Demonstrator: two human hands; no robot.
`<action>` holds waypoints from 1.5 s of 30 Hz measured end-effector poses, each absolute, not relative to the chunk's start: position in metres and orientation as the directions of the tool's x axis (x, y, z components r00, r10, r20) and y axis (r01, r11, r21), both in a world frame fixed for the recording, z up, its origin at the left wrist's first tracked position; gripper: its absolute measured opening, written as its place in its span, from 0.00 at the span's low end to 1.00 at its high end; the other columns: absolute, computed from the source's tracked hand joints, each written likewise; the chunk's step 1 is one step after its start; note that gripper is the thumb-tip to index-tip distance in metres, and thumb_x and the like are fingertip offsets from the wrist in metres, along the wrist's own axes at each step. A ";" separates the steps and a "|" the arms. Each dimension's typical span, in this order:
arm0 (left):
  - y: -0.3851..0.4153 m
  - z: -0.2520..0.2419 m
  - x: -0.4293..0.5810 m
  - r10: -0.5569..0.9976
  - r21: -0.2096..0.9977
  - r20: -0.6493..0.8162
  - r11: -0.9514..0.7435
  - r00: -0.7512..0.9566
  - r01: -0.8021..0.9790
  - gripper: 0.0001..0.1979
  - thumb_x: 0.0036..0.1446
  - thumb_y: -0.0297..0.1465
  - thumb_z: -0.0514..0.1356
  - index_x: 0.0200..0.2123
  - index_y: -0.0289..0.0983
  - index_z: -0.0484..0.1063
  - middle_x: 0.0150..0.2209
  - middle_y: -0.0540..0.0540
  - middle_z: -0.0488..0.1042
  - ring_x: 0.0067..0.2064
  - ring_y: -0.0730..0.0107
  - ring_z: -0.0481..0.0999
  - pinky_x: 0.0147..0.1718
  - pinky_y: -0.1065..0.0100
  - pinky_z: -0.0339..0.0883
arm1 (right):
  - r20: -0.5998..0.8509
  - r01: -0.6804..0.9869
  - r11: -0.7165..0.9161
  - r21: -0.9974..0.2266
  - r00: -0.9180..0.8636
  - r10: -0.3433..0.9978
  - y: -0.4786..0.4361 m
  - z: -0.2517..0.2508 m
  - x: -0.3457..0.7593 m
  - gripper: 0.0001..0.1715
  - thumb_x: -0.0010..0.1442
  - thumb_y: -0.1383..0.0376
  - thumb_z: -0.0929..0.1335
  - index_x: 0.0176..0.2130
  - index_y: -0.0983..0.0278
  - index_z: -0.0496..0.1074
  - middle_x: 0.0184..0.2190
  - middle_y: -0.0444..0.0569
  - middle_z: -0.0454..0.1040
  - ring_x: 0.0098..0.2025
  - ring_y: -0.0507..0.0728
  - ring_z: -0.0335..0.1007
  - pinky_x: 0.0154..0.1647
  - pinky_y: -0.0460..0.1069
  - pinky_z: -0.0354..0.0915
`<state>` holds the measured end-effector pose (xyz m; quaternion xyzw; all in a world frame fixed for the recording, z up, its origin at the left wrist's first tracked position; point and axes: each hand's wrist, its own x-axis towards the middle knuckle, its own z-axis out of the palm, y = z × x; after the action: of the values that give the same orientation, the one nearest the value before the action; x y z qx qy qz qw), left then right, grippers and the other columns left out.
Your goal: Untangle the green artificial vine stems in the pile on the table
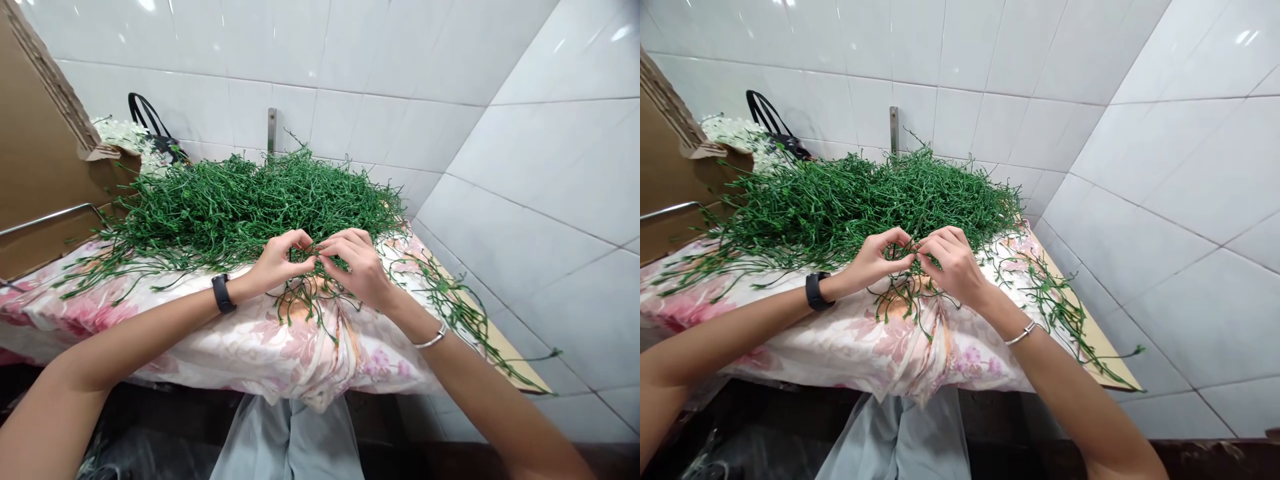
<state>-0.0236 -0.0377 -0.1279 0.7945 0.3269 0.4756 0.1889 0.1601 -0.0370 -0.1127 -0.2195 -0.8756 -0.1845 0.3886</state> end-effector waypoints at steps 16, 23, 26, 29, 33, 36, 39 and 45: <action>-0.035 -0.133 -0.025 0.710 0.607 0.615 -0.704 0.342 0.370 0.04 0.51 0.28 0.57 0.32 0.35 0.66 0.31 0.50 0.68 0.33 0.75 0.66 0.33 0.71 0.59 | 0.741 0.569 0.822 0.001 -0.552 0.381 -0.037 -0.116 0.161 0.04 0.59 0.72 0.61 0.34 0.63 0.61 0.35 0.48 0.72 0.39 0.54 0.65 0.45 0.52 0.59; -0.034 -0.135 -0.023 0.736 0.699 0.611 -0.674 0.292 0.237 0.05 0.51 0.30 0.57 0.32 0.35 0.65 0.30 0.50 0.68 0.33 0.76 0.68 0.34 0.72 0.61 | 0.732 0.565 0.824 -0.047 -0.542 0.413 -0.042 -0.116 0.157 0.06 0.58 0.66 0.64 0.39 0.63 0.63 0.38 0.48 0.72 0.42 0.55 0.65 0.46 0.52 0.59; -0.033 -0.135 -0.023 0.745 0.714 0.605 -0.664 0.283 0.223 0.05 0.51 0.29 0.58 0.32 0.35 0.65 0.30 0.50 0.68 0.33 0.76 0.67 0.33 0.73 0.62 | 0.730 0.591 0.806 -0.037 -0.534 0.426 -0.041 -0.116 0.157 0.09 0.58 0.64 0.65 0.41 0.63 0.64 0.39 0.49 0.72 0.43 0.56 0.65 0.46 0.53 0.59; -0.034 -0.135 -0.023 0.739 0.710 0.619 -0.671 0.266 0.213 0.05 0.50 0.28 0.58 0.32 0.35 0.66 0.29 0.51 0.68 0.32 0.77 0.67 0.33 0.74 0.62 | 0.722 0.579 0.815 -0.023 -0.554 0.414 -0.038 -0.116 0.159 0.10 0.58 0.67 0.64 0.42 0.63 0.64 0.41 0.50 0.71 0.47 0.56 0.64 0.48 0.54 0.60; -0.035 -0.133 -0.023 0.735 0.705 0.623 -0.676 0.268 0.214 0.04 0.50 0.26 0.58 0.32 0.35 0.68 0.29 0.51 0.69 0.32 0.78 0.67 0.33 0.74 0.62 | 0.717 0.502 0.861 -0.079 -0.572 0.399 -0.035 -0.116 0.160 0.12 0.57 0.70 0.63 0.43 0.63 0.63 0.43 0.51 0.70 0.50 0.55 0.63 0.51 0.53 0.62; -0.037 -0.133 -0.023 0.750 0.730 0.583 -0.652 0.313 0.203 0.05 0.51 0.27 0.57 0.34 0.34 0.69 0.30 0.50 0.69 0.32 0.77 0.67 0.33 0.73 0.62 | 0.719 0.486 0.869 -0.092 -0.571 0.396 -0.035 -0.118 0.160 0.14 0.57 0.71 0.63 0.45 0.63 0.61 0.47 0.51 0.69 0.52 0.55 0.62 0.54 0.53 0.61; -0.038 -0.134 -0.022 0.758 0.740 0.561 -0.640 0.333 0.208 0.07 0.52 0.28 0.57 0.35 0.34 0.70 0.30 0.49 0.70 0.32 0.77 0.67 0.32 0.73 0.61 | 0.723 0.491 0.867 -0.083 -0.569 0.392 -0.035 -0.120 0.159 0.16 0.56 0.71 0.64 0.45 0.62 0.60 0.49 0.50 0.68 0.55 0.55 0.60 0.56 0.55 0.60; -0.039 -0.134 -0.021 0.779 0.785 0.541 -0.603 0.317 0.142 0.06 0.51 0.29 0.58 0.34 0.35 0.70 0.31 0.49 0.71 0.32 0.77 0.67 0.32 0.73 0.60 | 0.736 0.466 0.882 -0.071 -0.573 0.362 -0.035 -0.120 0.160 0.19 0.57 0.72 0.62 0.49 0.61 0.58 0.53 0.50 0.67 0.59 0.55 0.57 0.58 0.56 0.60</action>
<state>-0.0211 -0.0388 -0.1345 0.7454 0.3089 0.4961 0.3207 0.1595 -0.0354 -0.1203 -0.2341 -0.8843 -0.0651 0.3986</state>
